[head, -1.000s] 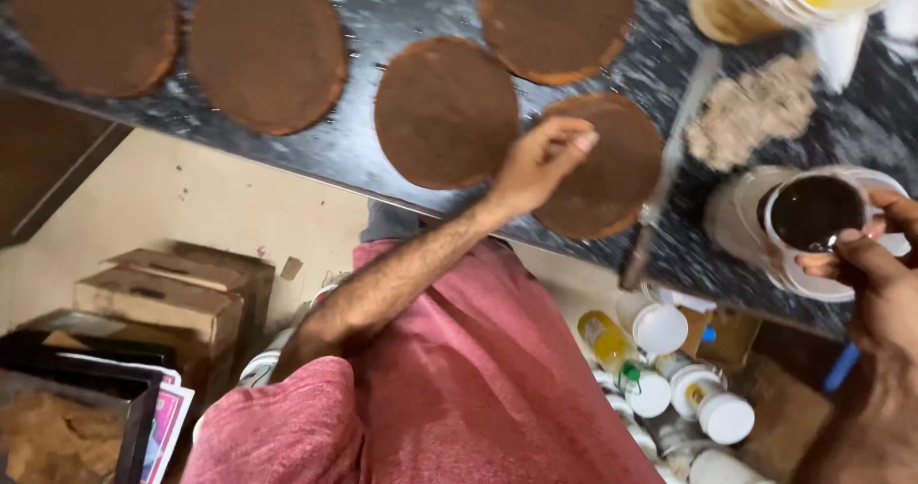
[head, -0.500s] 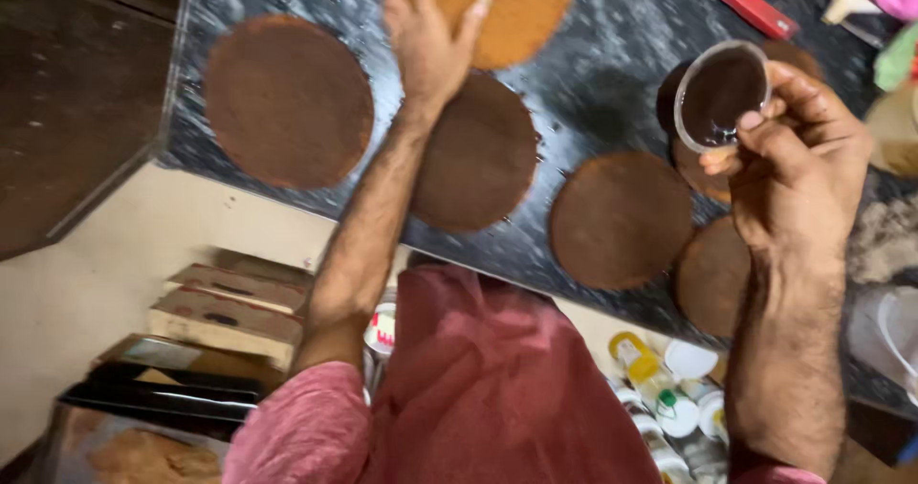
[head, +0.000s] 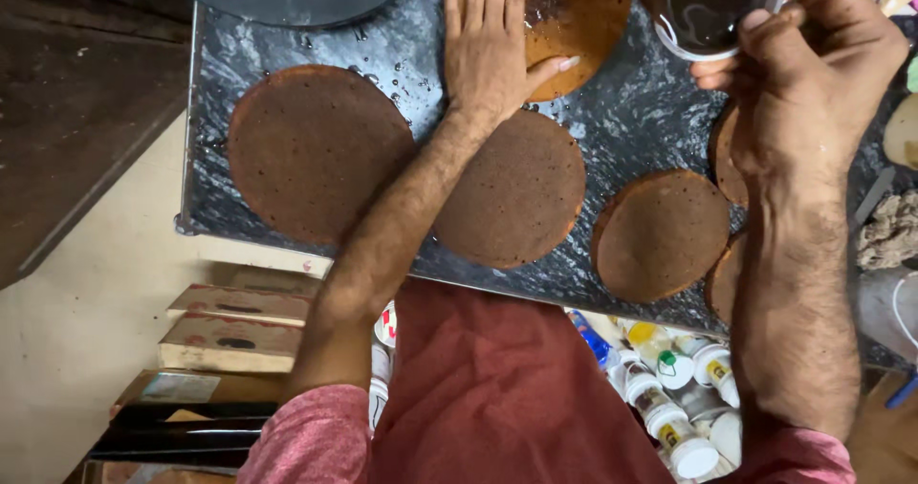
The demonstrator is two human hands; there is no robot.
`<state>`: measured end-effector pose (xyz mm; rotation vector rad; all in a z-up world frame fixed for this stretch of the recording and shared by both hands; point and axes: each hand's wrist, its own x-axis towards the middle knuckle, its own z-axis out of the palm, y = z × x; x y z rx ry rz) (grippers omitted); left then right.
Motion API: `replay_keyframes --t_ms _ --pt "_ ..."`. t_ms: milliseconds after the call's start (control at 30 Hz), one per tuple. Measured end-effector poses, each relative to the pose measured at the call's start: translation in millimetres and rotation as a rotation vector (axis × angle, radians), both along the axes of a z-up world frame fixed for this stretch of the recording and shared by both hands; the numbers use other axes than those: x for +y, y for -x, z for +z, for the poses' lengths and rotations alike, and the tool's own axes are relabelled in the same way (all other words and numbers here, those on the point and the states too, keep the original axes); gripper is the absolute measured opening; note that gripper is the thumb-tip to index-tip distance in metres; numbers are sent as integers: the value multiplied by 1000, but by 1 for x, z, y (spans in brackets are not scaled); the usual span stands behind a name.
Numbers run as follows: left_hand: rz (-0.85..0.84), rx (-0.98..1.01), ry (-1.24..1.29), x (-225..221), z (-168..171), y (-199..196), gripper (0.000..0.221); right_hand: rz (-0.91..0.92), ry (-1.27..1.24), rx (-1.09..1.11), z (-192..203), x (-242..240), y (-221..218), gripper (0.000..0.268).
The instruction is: The person prepares cake layers by pouring a dark liquid from a bottle into a small cup, dipping their hand into a larger bucket of liquid, and then patting the liquid onto the surfaces of multiple circular cake rounds.
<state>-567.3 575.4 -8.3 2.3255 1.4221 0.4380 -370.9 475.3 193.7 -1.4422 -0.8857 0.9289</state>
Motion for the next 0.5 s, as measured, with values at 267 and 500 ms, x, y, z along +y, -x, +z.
replay_keyframes --t_ms 267,500 --pt "40 -56 -31 -3 -8 1 129 88 -52 -36 -4 24 11 7" --pt "141 -37 -68 24 3 0 136 102 -79 -126 -2 40 3 9"
